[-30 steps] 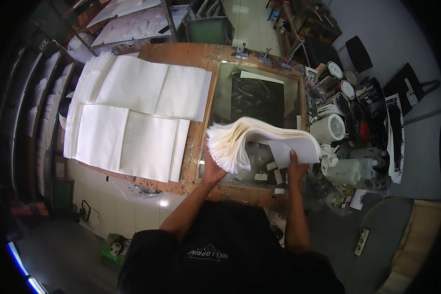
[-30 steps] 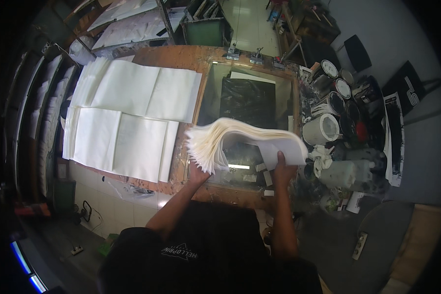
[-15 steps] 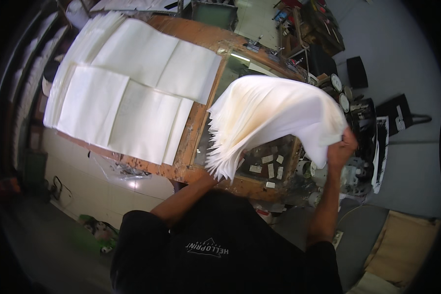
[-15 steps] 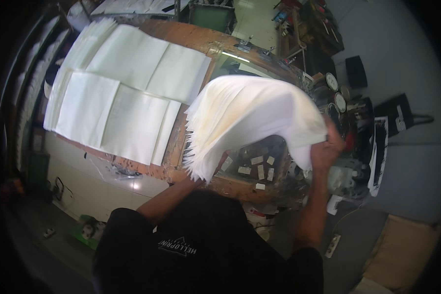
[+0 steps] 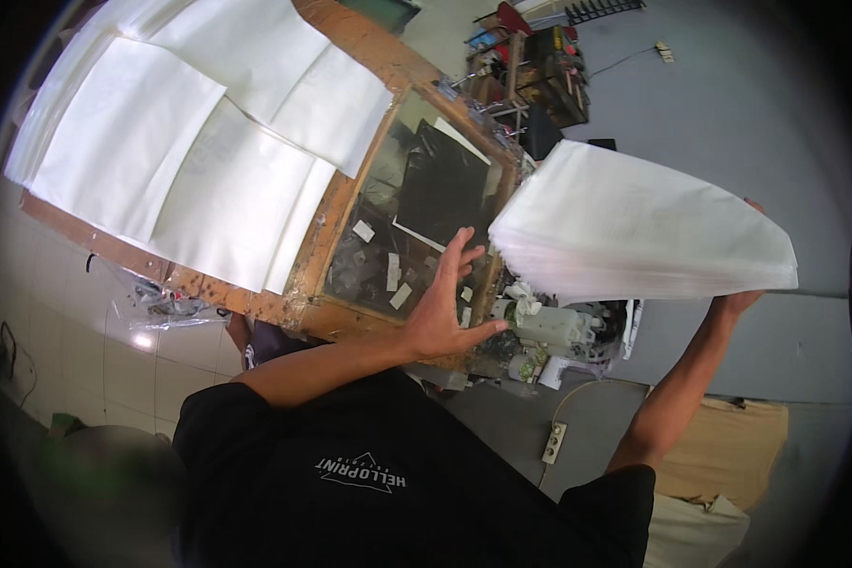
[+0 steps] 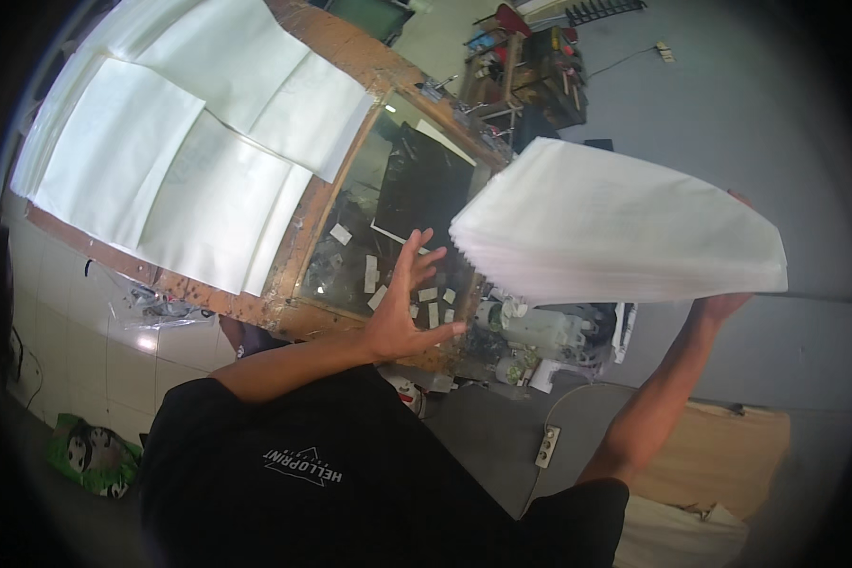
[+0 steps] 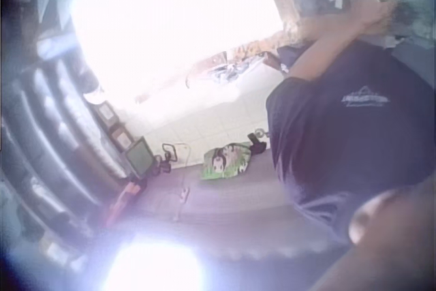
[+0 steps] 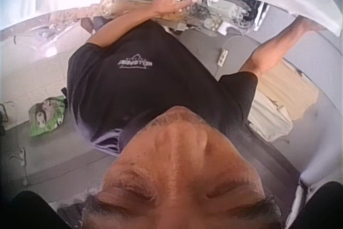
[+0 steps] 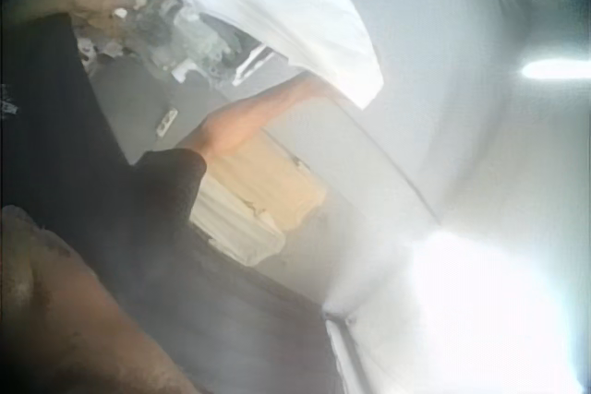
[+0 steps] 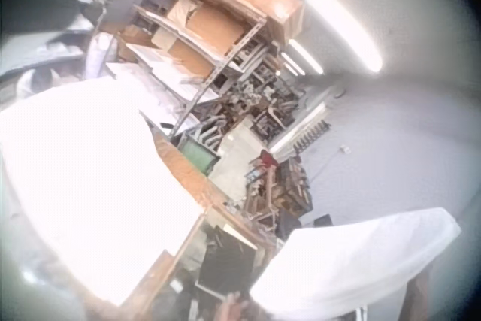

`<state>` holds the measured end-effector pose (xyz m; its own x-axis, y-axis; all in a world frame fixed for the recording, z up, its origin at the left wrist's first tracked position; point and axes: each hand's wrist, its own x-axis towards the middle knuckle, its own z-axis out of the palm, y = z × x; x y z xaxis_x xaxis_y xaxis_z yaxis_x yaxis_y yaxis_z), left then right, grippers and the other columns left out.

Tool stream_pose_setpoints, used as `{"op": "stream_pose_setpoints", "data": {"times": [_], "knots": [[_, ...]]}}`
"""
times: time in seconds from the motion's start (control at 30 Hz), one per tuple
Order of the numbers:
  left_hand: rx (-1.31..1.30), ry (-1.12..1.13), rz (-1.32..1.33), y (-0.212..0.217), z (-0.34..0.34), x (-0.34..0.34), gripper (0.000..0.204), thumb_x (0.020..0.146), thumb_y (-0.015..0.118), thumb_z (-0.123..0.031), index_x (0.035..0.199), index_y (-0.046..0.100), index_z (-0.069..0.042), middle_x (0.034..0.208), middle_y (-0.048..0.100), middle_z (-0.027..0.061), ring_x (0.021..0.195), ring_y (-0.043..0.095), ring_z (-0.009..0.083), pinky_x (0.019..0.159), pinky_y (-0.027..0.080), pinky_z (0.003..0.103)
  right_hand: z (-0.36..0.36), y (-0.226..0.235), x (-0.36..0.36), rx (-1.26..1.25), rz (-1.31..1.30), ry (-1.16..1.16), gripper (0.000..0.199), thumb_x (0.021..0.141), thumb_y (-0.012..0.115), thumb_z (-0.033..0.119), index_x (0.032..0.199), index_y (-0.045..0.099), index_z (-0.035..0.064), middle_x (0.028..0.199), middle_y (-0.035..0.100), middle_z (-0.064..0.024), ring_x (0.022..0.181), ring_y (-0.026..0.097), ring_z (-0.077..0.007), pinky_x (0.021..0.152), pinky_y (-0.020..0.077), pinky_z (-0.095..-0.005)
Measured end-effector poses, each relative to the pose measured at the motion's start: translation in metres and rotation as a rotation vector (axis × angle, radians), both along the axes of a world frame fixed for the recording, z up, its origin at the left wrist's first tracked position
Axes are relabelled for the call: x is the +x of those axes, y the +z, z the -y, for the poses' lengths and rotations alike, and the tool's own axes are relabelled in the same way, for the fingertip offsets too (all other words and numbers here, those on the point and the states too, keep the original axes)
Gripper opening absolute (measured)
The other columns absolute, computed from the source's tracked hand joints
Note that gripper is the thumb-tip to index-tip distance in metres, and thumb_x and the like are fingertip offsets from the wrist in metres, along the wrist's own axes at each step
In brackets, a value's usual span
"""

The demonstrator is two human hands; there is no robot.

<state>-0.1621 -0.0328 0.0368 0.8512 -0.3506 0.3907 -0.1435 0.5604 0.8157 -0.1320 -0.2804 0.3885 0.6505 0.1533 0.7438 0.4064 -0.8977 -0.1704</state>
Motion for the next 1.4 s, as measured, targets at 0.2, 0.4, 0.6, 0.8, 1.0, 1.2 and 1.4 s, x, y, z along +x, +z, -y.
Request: {"op": "stream_pose_setpoints", "data": {"times": [0.2,0.4,0.6,0.8,1.0,1.2,1.4], "knots": [[0.249,0.283,0.336,0.031,0.005,0.011,0.088,0.090,0.076,-0.027,0.156,0.026,0.001,0.151,0.029,0.0263,0.138,0.033,0.0435,0.113,0.030,0.054,-0.012,0.046,0.002,-0.055,0.047,-0.242,0.035,0.093,0.069,0.023,0.114,0.069,-0.0051,0.112,0.072,-0.0140,0.098,0.069,-0.0213,0.088,0.0557,-0.0344],[0.344,0.482,0.456,0.046,0.004,0.017,0.080,0.092,0.069,-0.036,0.152,0.034,0.003,0.149,0.034,0.0244,0.133,0.033,0.0415,0.109,0.025,0.056,-0.009,0.063,0.021,0.124,0.117,-0.423,0.023,0.093,0.068,0.010,0.105,0.071,-0.0100,0.100,0.073,-0.0125,0.088,0.068,-0.0155,0.082,0.0536,-0.0284],[0.379,0.556,0.529,0.053,-0.008,0.013,0.077,0.091,0.068,-0.039,0.149,0.039,0.002,0.152,0.035,0.0222,0.132,0.034,0.0377,0.105,0.023,0.054,-0.034,0.072,0.025,0.051,0.078,-0.433,0.021,0.093,0.068,0.010,0.102,0.072,-0.0088,0.096,0.074,-0.0107,0.086,0.067,-0.0143,0.079,0.0531,-0.0276],[0.424,0.538,0.564,0.064,-0.014,0.012,0.077,0.089,0.069,-0.041,0.148,0.041,0.002,0.162,0.029,0.0222,0.133,0.035,0.0358,0.102,0.025,0.053,-0.055,0.078,0.022,0.054,0.065,-0.490,0.022,0.092,0.067,0.010,0.102,0.073,-0.0086,0.095,0.074,-0.0100,0.085,0.067,-0.0134,0.079,0.0532,-0.0273],[0.436,0.545,0.667,0.062,-0.011,0.000,0.079,0.091,0.067,-0.041,0.149,0.039,0.004,0.162,0.025,0.0290,0.139,0.032,0.0384,0.101,0.027,0.054,-0.071,0.079,0.030,0.071,0.098,-0.502,0.023,0.091,0.068,0.011,0.101,0.074,-0.0083,0.096,0.074,-0.0100,0.085,0.067,-0.0139,0.079,0.0533,-0.0275],[0.396,0.545,0.581,0.073,-0.016,0.013,0.077,0.093,0.064,-0.041,0.149,0.037,0.005,0.161,0.025,0.0301,0.136,0.034,0.0400,0.100,0.027,0.055,-0.074,0.084,0.032,0.016,0.076,-0.588,0.026,0.090,0.066,0.013,0.103,0.073,-0.0086,0.096,0.074,-0.0104,0.085,0.067,-0.0137,0.079,0.0533,-0.0280],[0.348,0.490,0.537,0.074,-0.015,0.015,0.075,0.094,0.064,-0.038,0.147,0.037,0.007,0.158,0.030,0.0279,0.129,0.038,0.0392,0.100,0.026,0.056,-0.082,0.082,0.039,0.056,0.061,-0.563,0.026,0.090,0.065,0.013,0.104,0.073,-0.0077,0.096,0.074,-0.0105,0.085,0.067,-0.0139,0.078,0.0537,-0.0287]]}}
